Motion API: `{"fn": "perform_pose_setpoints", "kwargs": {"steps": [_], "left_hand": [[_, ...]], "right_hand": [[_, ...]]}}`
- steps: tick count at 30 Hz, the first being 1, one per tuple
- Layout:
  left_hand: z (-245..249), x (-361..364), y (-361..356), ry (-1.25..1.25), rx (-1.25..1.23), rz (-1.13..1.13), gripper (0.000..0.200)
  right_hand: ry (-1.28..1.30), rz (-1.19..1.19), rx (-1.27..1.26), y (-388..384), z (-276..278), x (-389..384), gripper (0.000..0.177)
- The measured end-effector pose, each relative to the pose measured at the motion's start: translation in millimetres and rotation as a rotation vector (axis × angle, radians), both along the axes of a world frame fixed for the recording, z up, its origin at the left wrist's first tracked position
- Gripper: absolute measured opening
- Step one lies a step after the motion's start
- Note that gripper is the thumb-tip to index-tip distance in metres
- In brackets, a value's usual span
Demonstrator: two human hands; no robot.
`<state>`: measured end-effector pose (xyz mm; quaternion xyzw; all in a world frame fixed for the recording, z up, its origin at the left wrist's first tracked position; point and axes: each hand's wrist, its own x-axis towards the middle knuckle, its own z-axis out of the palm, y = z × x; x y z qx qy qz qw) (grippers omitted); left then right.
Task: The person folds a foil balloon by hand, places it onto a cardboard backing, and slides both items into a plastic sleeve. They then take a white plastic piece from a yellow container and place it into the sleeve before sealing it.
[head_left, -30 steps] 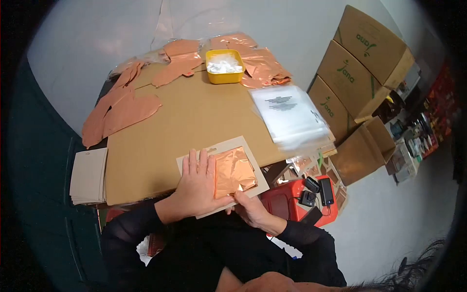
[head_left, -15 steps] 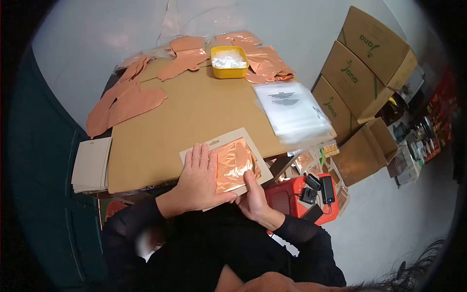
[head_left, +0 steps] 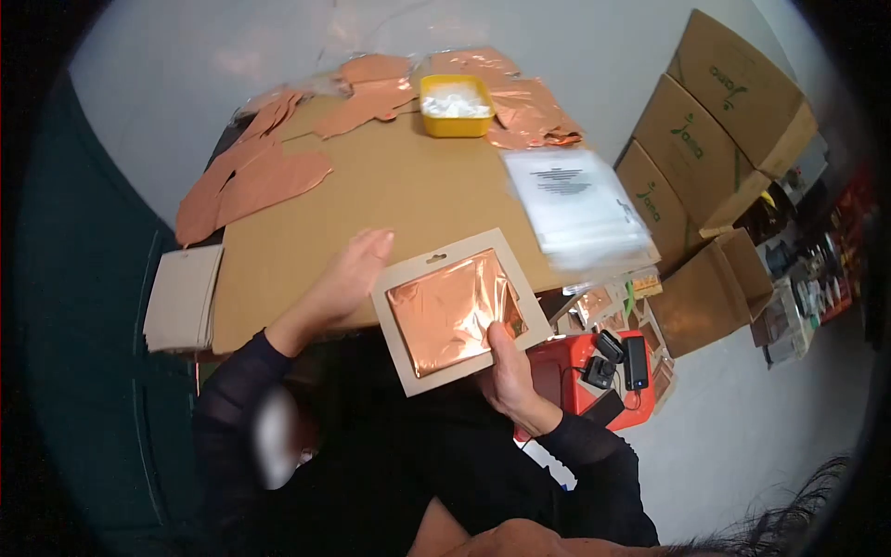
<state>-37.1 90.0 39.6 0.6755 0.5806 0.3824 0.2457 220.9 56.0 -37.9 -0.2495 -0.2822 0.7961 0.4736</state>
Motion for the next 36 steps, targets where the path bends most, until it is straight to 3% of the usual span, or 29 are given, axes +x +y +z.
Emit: {"fn": "perform_pose_setpoints", "kwargs": {"steps": [3,6,12,15,16,19,22,29,36], "left_hand": [[16.6,6.5,27.2,-0.172,-0.045,-0.028,0.048],[12.5,19.0,68.3,-0.133,0.102,-0.110,0.041],[24.2,102.4,147.5,0.274,0.253,-0.283,0.029],[6.2,151.2,185.3,0.457,0.404,-0.338,0.037],[1.9,165.2,194.5,0.510,0.465,-0.338,0.041],[-2.4,196.2,215.0,0.596,0.233,-0.437,0.056],[-20.3,201.4,217.9,0.647,0.202,-0.453,0.060],[-26.4,199.5,223.5,0.570,0.136,-0.443,0.051],[-27.9,203.7,216.7,0.541,0.277,-0.356,0.038]], "right_hand": [[-0.063,-0.103,0.082,7.6,-1.2,23.5,0.051],[-0.110,-0.229,0.150,22.7,3.8,66.0,0.055],[-0.256,-0.907,0.352,44.2,53.0,147.4,0.053],[0.148,-0.947,0.356,43.5,80.7,165.6,0.049],[0.158,-0.974,0.407,46.1,81.4,170.0,0.050],[0.212,-1.052,0.529,53.5,78.1,189.1,0.051],[0.195,-1.079,0.536,56.2,75.8,193.9,0.052],[0.183,-1.103,0.408,72.5,62.0,189.9,0.051],[0.170,-1.098,0.356,74.3,62.2,180.0,0.051]]}}
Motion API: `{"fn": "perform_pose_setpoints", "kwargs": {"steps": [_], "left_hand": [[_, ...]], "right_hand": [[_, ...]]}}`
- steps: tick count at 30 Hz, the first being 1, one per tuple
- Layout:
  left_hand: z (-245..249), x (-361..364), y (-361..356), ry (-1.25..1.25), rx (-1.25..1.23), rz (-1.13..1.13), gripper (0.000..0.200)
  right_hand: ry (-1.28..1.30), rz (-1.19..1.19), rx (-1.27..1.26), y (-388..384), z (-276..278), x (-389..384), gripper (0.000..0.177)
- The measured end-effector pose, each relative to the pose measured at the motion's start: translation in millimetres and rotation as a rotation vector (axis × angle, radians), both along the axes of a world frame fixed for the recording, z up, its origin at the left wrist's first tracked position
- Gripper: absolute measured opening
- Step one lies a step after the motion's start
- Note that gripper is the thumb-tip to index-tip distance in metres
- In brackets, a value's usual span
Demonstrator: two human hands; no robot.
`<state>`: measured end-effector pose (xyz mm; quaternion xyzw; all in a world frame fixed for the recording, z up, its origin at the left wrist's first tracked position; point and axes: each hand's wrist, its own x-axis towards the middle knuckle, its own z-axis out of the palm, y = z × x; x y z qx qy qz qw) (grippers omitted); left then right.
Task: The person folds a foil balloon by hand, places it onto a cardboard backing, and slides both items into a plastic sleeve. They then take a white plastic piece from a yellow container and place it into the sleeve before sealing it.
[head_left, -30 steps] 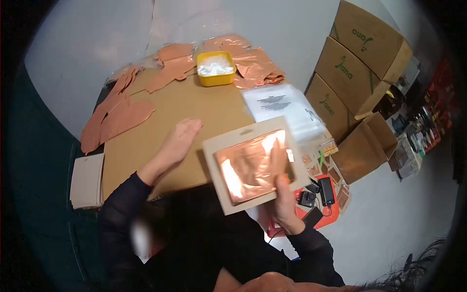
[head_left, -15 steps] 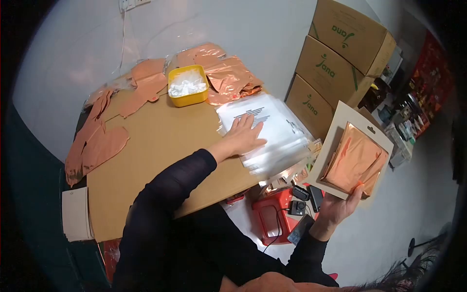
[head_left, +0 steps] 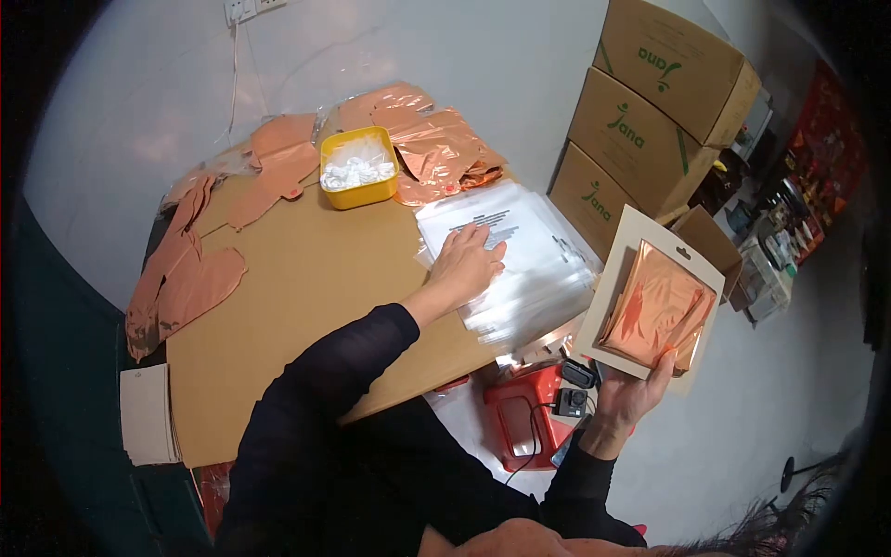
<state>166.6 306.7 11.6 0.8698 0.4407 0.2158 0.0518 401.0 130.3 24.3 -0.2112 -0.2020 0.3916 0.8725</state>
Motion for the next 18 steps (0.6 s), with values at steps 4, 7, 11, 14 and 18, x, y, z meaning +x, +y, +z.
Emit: {"fn": "perform_pose_setpoints", "kwargs": {"steps": [4,7,11,14,18], "left_hand": [[-0.8,1.7,-0.3,-0.006,0.082,0.025,0.028],[-4.2,6.1,2.3,-0.006,0.136,0.071,0.021],[-7.3,7.2,4.0,-0.001,0.298,0.072,0.017],[-1.3,5.0,17.3,0.005,0.153,0.131,0.015],[37.7,-18.0,-9.6,-0.128,0.386,-0.003,0.008]], "right_hand": [[-0.013,0.022,0.040,-4.6,-0.4,-0.3,0.050],[-0.012,0.030,0.043,-11.1,4.4,-4.4,0.050],[-0.015,0.057,0.044,-16.6,3.6,-6.2,0.051],[-0.014,0.063,0.043,-16.2,4.7,-7.8,0.051],[-0.015,0.068,0.058,-17.0,13.0,-16.7,0.052]]}}
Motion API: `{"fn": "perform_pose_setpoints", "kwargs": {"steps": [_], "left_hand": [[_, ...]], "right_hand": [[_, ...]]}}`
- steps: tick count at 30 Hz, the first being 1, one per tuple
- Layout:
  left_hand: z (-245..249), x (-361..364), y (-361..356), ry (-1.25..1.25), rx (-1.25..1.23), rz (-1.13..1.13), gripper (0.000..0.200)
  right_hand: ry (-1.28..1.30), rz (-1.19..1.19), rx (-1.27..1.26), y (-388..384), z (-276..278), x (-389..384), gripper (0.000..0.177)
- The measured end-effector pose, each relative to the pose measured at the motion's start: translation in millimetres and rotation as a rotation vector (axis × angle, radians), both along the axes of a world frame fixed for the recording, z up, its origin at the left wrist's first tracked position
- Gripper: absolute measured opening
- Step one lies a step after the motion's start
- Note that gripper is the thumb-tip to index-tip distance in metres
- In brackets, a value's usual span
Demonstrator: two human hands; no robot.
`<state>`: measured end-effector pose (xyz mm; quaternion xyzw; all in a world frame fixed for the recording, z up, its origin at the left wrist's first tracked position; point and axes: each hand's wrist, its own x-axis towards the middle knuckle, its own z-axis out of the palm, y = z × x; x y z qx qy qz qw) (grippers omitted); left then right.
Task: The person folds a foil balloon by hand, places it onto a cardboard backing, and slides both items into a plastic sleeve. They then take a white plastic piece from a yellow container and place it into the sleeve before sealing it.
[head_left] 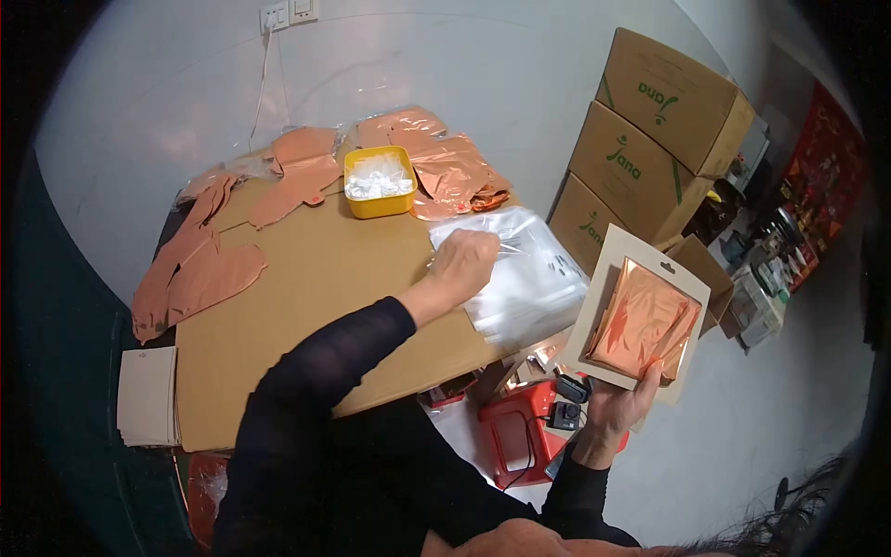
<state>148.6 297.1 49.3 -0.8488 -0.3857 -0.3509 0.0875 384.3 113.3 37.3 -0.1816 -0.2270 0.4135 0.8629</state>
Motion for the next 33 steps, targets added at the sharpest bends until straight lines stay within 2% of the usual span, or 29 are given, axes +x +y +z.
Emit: {"fn": "perform_pose_setpoints", "kwargs": {"steps": [2,5,8,11,14,17,23,26,27,33], "left_hand": [[27.4,-17.2,-29.8,-0.003,0.159,-0.020,0.003],[44.1,-55.8,-67.7,0.100,0.267,0.076,0.004],[35.4,-100.8,-101.7,0.206,0.202,0.285,0.016],[23.1,-133.8,-142.1,0.332,0.129,0.511,0.007],[5.5,-153.2,-178.6,0.528,-0.077,0.580,0.010],[-0.6,-153.3,-197.8,0.454,-0.365,0.572,0.013],[-14.0,-157.4,-193.3,0.097,-0.368,0.426,0.020],[-12.8,-154.9,-192.8,-0.021,-0.470,0.479,0.020],[-12.1,-155.1,-194.1,-0.062,-0.482,0.473,0.020],[-9.6,-157.7,-202.7,-0.173,-0.527,0.428,0.017]], "right_hand": [[-0.012,0.048,0.022,-0.9,-1.6,-2.1,0.052],[-0.043,0.157,0.038,-1.4,-6.9,-9.1,0.051],[-0.115,0.231,-0.010,-0.4,-8.6,-31.7,0.051],[-0.226,0.327,-0.144,-0.5,-25.2,-41.2,0.052],[-0.338,0.401,-0.234,-0.8,-36.7,-53.4,0.051],[-0.363,0.517,-0.274,-9.5,-25.0,-72.1,0.048],[-0.534,0.752,-0.406,-19.3,-22.5,-83.0,0.046],[-0.615,0.838,-0.575,-23.2,-16.8,-91.8,0.044],[-0.569,0.856,-0.507,-23.5,-22.8,-96.9,0.046],[-0.536,1.063,-0.629,-16.6,-36.3,-104.7,0.051]]}}
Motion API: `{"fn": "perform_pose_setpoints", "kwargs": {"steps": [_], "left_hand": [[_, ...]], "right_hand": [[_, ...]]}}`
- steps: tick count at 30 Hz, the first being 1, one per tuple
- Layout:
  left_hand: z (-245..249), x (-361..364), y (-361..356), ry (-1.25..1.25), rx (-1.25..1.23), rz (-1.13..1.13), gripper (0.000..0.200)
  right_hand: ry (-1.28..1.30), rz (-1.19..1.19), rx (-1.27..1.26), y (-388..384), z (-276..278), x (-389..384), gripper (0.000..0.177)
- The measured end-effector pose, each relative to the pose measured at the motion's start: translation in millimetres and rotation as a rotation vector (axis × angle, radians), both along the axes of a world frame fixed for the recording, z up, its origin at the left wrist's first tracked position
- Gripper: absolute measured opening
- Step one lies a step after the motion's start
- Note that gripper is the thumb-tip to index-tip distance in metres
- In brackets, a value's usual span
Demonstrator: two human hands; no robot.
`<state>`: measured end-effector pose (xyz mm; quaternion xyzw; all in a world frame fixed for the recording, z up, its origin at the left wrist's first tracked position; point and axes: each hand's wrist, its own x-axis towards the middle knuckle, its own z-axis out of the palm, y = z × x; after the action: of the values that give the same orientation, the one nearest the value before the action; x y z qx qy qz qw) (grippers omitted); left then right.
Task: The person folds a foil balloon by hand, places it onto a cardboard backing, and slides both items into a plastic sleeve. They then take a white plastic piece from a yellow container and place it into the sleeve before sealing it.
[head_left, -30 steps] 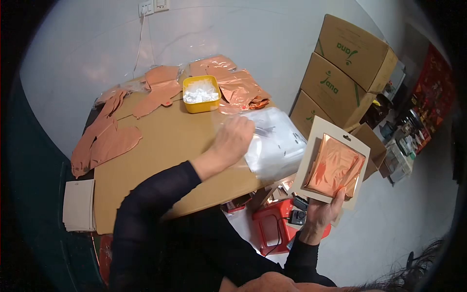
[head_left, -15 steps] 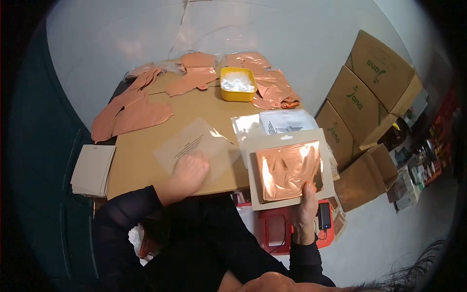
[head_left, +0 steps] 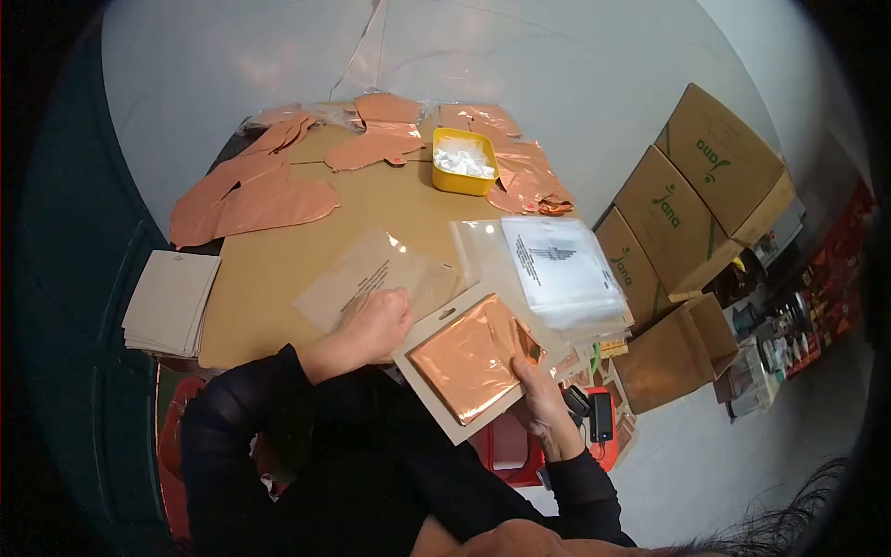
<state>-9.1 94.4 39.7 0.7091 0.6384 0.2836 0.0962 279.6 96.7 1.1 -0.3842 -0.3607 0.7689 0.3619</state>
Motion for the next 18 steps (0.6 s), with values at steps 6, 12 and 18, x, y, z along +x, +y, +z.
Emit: {"fn": "perform_pose_setpoints", "kwargs": {"steps": [6,12,18], "left_hand": [[4.4,0.6,-8.9,-0.076,-0.030,-0.045,0.015],[8.7,6.4,-14.7,-0.032,-0.013,-0.040,0.013],[6.3,6.9,-15.3,-0.041,0.018,-0.072,0.012]], "right_hand": [[-0.225,0.142,-0.093,0.5,27.6,-11.1,0.050],[-0.109,0.128,-0.107,10.2,-1.1,-10.3,0.050],[-0.056,0.182,-0.130,15.3,-4.5,-1.9,0.052]]}}
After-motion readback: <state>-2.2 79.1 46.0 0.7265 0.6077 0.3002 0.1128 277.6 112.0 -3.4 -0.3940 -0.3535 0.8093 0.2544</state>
